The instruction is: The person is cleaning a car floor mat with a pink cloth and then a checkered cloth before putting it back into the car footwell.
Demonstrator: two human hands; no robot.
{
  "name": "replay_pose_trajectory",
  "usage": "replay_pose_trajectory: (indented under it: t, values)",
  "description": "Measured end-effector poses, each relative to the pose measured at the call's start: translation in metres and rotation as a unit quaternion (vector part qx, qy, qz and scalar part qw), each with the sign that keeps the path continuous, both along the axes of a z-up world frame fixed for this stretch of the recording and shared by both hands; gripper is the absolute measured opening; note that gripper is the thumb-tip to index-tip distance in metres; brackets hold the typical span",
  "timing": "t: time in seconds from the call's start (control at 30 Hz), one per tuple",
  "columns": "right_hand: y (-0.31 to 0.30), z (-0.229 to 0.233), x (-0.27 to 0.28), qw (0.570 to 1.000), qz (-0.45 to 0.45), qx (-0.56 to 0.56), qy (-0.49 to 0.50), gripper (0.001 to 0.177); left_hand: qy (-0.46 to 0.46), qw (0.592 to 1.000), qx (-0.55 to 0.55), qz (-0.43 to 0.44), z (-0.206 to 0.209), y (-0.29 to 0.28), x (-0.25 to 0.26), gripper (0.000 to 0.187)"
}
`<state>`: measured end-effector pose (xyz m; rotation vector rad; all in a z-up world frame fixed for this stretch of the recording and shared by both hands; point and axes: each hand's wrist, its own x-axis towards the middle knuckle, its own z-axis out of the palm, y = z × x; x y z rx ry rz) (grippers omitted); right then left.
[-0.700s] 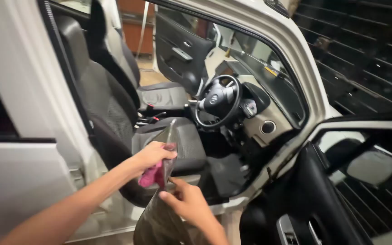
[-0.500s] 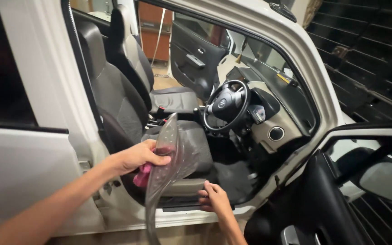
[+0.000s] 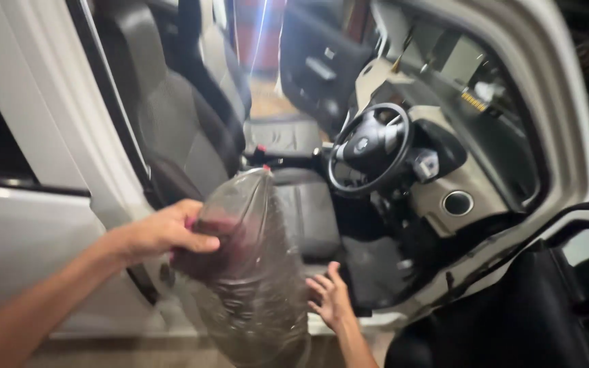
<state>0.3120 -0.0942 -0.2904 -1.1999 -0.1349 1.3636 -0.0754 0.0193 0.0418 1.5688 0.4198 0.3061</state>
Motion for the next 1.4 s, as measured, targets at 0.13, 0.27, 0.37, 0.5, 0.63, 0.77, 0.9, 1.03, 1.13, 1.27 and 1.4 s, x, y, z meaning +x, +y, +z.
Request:
replay_pose_trajectory:
  t: [0.13,0.27,0.37,0.5,0.63,0.77,0.9,1.03,1.13,1.27,1.4]
  values:
    - [0.038,-0.073,-0.013,0.990,0.129,-0.031,0.045,0.106,-0.072,0.992,0.095,-0.028,0.006,0.027,0.006,0.054]
    - [0.030,-0.065,-0.058,0.951,0.215,-0.212,-0.072,0.096,-0.017,0.999,-0.028,0.011,-0.033,0.051,0.024,0.041]
    - [0.034,-0.062,-0.076,0.929,0.231,-0.271,-0.101,0.094,-0.018,0.999,-0.037,0.007,-0.030,0.059,0.031,0.038]
    - [0.021,-0.072,-0.055,0.947,0.203,-0.249,-0.030,0.096,-0.058,0.996,-0.063,-0.026,-0.028,0.071,0.042,0.044]
    - [0.026,-0.082,-0.036,0.956,0.200,-0.211,0.026,0.097,-0.073,0.993,-0.096,-0.005,-0.013,0.076,0.022,0.041]
    - [0.001,-0.039,-0.032,0.970,0.137,-0.161,0.122,0.094,-0.047,0.990,0.066,0.114,-0.012,0.069,0.010,0.051]
    - [-0.050,0.055,-0.020,0.976,0.130,0.147,-0.090,0.085,-0.054,0.946,0.101,0.303,-0.025,0.051,-0.012,0.049]
    - [-0.069,0.133,0.012,0.950,0.064,0.194,-0.235,0.077,0.033,0.899,0.055,0.433,-0.050,0.035,-0.006,0.033]
    - [-0.074,0.170,0.034,0.972,-0.070,0.076,-0.211,0.054,0.115,0.838,0.170,0.506,-0.062,0.009,-0.001,0.028]
    - [-0.094,0.207,0.061,0.887,-0.068,0.111,-0.444,0.040,0.171,0.796,0.285,0.506,-0.095,0.003,0.008,0.038]
    - [-0.105,0.209,0.093,0.835,-0.014,0.120,-0.536,0.037,0.165,0.813,0.242,0.504,-0.100,-0.006,0.033,0.038]
